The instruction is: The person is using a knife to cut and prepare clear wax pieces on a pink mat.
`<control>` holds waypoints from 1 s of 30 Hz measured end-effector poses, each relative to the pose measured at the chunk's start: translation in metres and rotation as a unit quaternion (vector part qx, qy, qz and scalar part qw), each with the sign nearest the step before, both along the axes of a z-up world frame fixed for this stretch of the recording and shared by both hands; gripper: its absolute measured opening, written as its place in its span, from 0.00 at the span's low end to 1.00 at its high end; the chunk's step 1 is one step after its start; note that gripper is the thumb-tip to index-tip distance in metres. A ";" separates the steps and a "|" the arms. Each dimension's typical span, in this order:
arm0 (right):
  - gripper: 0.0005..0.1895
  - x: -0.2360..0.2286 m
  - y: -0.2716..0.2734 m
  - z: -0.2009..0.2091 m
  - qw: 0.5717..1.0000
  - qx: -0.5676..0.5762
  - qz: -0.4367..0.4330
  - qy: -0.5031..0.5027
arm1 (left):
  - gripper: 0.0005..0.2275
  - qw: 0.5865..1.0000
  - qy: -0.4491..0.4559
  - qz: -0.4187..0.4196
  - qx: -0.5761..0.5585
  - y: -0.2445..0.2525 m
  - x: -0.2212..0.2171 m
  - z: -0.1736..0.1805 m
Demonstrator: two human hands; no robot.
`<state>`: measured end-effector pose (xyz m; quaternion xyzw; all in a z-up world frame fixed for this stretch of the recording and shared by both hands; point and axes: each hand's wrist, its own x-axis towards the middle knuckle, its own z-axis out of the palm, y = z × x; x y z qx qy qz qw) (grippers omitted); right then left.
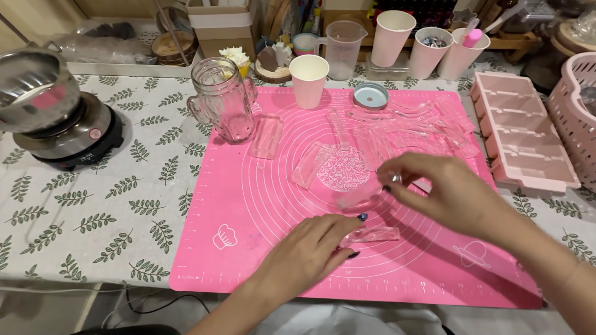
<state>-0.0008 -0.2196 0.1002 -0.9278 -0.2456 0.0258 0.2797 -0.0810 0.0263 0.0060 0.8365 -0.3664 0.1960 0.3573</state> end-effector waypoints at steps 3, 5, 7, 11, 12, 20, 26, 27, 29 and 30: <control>0.19 0.011 0.004 0.024 0.998 -0.022 -0.026 -0.049 | 0.22 1.000 0.025 0.008 0.014 0.002 0.002 -0.001; 0.19 0.023 0.006 0.034 0.997 -0.016 -0.003 -0.079 | 0.22 1.000 0.013 0.018 0.009 0.002 0.004 0.000; 0.19 0.034 0.014 0.045 0.994 -0.013 0.018 -0.109 | 0.22 1.000 0.000 0.025 0.002 0.001 0.006 -0.001; 0.15 0.066 0.039 0.049 0.996 -0.016 -0.027 -0.081 | 0.19 0.999 0.019 0.027 0.005 0.002 0.007 -0.006; 0.13 0.077 0.044 0.046 0.998 -0.006 -0.033 -0.058 | 0.18 0.999 0.010 0.030 0.004 0.002 0.006 -0.008; 0.11 0.149 0.089 -0.046 0.987 0.087 0.045 -0.128 | 0.19 0.999 0.037 0.015 -0.036 0.004 0.003 -0.007; 0.13 0.139 0.081 -0.075 0.976 -0.053 0.077 -0.196 | 0.17 0.984 0.146 -0.008 -0.099 0.007 0.002 -0.001; 0.13 0.136 0.078 -0.075 0.973 -0.086 0.083 -0.198 | 0.18 0.968 0.202 -0.023 -0.147 0.006 0.002 0.002; 0.15 0.131 0.073 -0.072 0.974 -0.101 0.081 -0.185 | 0.19 0.957 0.237 -0.034 -0.164 0.008 0.007 0.000; 0.17 0.129 0.072 -0.070 0.975 -0.114 0.082 -0.171 | 0.21 0.944 0.272 -0.042 -0.180 0.011 0.009 0.000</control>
